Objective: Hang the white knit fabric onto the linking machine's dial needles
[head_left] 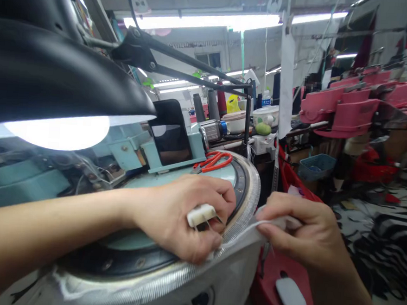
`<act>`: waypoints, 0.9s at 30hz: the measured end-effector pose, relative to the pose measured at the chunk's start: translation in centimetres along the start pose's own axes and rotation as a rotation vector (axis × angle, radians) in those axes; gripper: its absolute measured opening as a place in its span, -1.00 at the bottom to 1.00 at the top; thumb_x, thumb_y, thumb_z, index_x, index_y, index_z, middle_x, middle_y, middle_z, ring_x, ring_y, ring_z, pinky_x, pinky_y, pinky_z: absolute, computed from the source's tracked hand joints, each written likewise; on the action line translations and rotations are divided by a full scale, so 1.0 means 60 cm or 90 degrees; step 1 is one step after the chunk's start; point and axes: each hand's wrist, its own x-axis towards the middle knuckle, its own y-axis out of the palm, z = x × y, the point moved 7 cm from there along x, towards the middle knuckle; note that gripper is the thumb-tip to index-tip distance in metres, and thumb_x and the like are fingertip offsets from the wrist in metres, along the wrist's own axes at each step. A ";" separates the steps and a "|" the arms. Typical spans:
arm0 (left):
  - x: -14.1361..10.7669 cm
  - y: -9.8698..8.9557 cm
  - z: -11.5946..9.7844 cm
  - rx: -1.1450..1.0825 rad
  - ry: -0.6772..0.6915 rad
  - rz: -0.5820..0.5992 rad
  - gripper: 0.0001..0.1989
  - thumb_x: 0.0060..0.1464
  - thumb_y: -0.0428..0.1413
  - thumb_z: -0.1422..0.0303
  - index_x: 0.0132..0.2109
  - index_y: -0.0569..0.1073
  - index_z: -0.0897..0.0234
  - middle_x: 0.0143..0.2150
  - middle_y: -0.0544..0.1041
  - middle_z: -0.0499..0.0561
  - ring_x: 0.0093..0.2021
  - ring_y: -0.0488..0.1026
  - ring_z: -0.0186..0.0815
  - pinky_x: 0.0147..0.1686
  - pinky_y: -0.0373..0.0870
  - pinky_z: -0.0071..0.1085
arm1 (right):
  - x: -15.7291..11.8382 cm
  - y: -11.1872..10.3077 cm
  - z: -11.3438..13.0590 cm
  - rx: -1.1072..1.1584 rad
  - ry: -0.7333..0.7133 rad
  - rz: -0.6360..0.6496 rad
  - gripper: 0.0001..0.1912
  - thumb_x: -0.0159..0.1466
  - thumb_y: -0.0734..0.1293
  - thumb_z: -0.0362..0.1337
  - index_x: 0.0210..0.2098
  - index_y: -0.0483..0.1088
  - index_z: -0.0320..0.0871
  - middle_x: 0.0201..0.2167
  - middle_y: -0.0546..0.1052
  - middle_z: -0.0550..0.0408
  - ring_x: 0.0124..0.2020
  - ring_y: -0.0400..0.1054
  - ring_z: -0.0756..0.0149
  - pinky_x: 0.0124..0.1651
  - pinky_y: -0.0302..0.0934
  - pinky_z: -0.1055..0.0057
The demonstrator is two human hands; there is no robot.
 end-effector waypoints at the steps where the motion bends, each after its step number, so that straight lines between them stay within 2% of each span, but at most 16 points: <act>1: 0.000 -0.001 0.000 0.002 -0.003 -0.005 -0.82 -0.09 0.17 0.39 -0.52 0.29 0.26 -0.34 0.38 0.00 -0.40 0.31 -0.35 -0.35 0.30 -0.41 | 0.001 0.000 -0.001 0.002 -0.001 0.003 -0.96 0.14 0.49 -0.32 -0.42 0.58 -0.15 -0.56 0.44 0.15 -0.58 0.24 0.47 -0.55 0.13 0.53; 7: 0.005 -0.001 -0.001 0.011 -0.027 -0.027 -0.84 -0.09 0.11 0.42 -0.52 0.27 0.27 -0.33 0.38 -0.01 -0.40 0.30 -0.37 -0.36 0.29 -0.42 | 0.009 0.000 -0.009 0.011 -0.001 0.010 -0.94 0.17 0.47 -0.30 -0.42 0.56 -0.15 -0.53 0.45 0.14 -0.55 0.28 0.45 -0.52 0.17 0.52; 11: 0.011 -0.003 0.008 0.007 -0.093 -0.071 -0.79 -0.08 0.10 0.37 -0.54 0.21 0.27 -0.33 0.40 -0.02 -0.39 0.31 -0.38 -0.30 0.33 -0.42 | 0.014 0.000 -0.017 0.017 -0.013 0.017 -0.92 0.18 0.47 -0.28 -0.41 0.55 -0.16 -0.51 0.45 0.13 -0.53 0.28 0.44 -0.51 0.17 0.52; 15: 0.018 -0.003 0.018 -0.015 -0.148 -0.092 -0.81 -0.08 0.12 0.32 -0.49 0.25 0.26 -0.32 0.42 -0.01 -0.37 0.33 -0.36 -0.27 0.36 -0.40 | 0.020 -0.002 -0.024 0.009 -0.029 0.024 -0.90 0.18 0.47 -0.28 -0.42 0.53 -0.17 -0.51 0.44 0.14 -0.52 0.28 0.45 -0.49 0.15 0.52; 18: 0.022 -0.003 0.024 -0.006 -0.164 -0.095 -0.83 -0.08 0.11 0.34 -0.49 0.25 0.26 -0.33 0.42 -0.02 -0.39 0.32 -0.37 -0.30 0.35 -0.43 | 0.023 -0.010 -0.033 -0.004 0.000 0.011 -0.87 0.17 0.48 -0.24 -0.41 0.53 -0.17 -0.53 0.43 0.16 -0.54 0.26 0.46 -0.52 0.11 0.53; 23: 0.027 -0.004 0.038 0.028 -0.179 -0.108 -0.83 -0.04 0.12 0.29 -0.44 0.29 0.25 -0.39 0.40 -0.07 -0.43 0.30 -0.39 -0.37 0.30 -0.46 | 0.029 -0.008 -0.028 -0.036 -0.038 0.081 -0.88 0.18 0.47 -0.24 -0.42 0.57 -0.16 -0.55 0.41 0.17 -0.55 0.23 0.47 -0.51 0.10 0.51; 27: 0.038 -0.007 0.053 0.034 -0.249 -0.136 -0.88 -0.08 0.10 0.32 -0.39 0.31 0.24 -0.43 0.40 -0.09 -0.46 0.30 -0.38 -0.39 0.29 -0.44 | 0.038 -0.020 -0.034 -0.037 -0.049 0.036 -0.97 0.19 0.46 -0.32 -0.37 0.55 -0.15 -0.47 0.43 0.16 -0.46 0.28 0.43 -0.42 0.14 0.49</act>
